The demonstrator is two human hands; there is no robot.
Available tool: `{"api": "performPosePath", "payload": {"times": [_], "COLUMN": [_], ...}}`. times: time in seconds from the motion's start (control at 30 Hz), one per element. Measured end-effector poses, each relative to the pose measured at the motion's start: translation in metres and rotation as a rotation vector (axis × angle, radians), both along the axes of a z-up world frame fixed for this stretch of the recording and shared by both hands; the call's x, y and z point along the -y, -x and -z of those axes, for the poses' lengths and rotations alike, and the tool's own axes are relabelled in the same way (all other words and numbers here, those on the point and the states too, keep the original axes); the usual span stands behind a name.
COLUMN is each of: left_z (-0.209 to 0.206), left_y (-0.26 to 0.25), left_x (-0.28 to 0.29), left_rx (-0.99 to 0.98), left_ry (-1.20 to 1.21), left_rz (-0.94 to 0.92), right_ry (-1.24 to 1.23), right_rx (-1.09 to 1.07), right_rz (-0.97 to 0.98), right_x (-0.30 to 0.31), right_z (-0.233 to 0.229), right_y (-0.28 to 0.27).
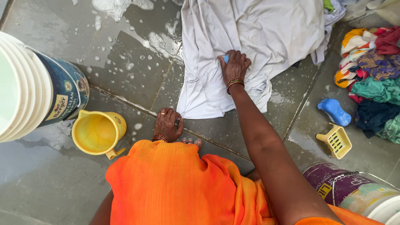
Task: The person washes a white garment on the floor by applying soap, rubbing the fabric with their hands, and using a small brush to scrub different areas.
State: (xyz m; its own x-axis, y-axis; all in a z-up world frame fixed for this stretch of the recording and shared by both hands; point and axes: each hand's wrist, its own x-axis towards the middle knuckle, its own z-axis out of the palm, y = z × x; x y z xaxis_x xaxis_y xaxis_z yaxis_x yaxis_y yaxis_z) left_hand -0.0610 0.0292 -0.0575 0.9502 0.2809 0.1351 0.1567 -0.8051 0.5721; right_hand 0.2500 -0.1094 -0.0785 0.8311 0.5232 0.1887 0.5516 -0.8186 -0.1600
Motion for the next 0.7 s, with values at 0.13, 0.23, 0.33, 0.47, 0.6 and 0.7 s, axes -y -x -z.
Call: {"api": "performPosePath", "payload": {"times": [0.13, 0.23, 0.33, 0.47, 0.6, 0.7], "left_z": [-0.003, 0.001, 0.011, 0.01, 0.009, 0.009], "left_y": [0.003, -0.002, 0.003, 0.004, 0.0, 0.0], "left_x": [-0.001, -0.003, -0.002, 0.001, -0.003, -0.003], "left_rx": [-0.004, 0.011, 0.012, -0.028, 0.004, -0.04], "left_ry": [0.055, 0.025, 0.017, 0.066, -0.012, 0.012], "left_rz": [0.0, 0.008, -0.002, 0.008, 0.012, 0.003], "right_ry": [-0.134, -0.004, -0.112, -0.031, 0.28, -0.02], "right_rx": [-0.168, -0.101, -0.084, -0.047, -0.017, -0.017], "right_rz": [-0.327, -0.527, -0.459, -0.015, -0.405, -0.65], "right_x": [-0.028, -0.048, -0.042, -0.033, -0.048, -0.049], "right_z": [-0.001, 0.001, 0.012, 0.008, 0.036, 0.043], "right_y": [0.073, 0.09, 0.075, 0.002, 0.089, 0.116]}}
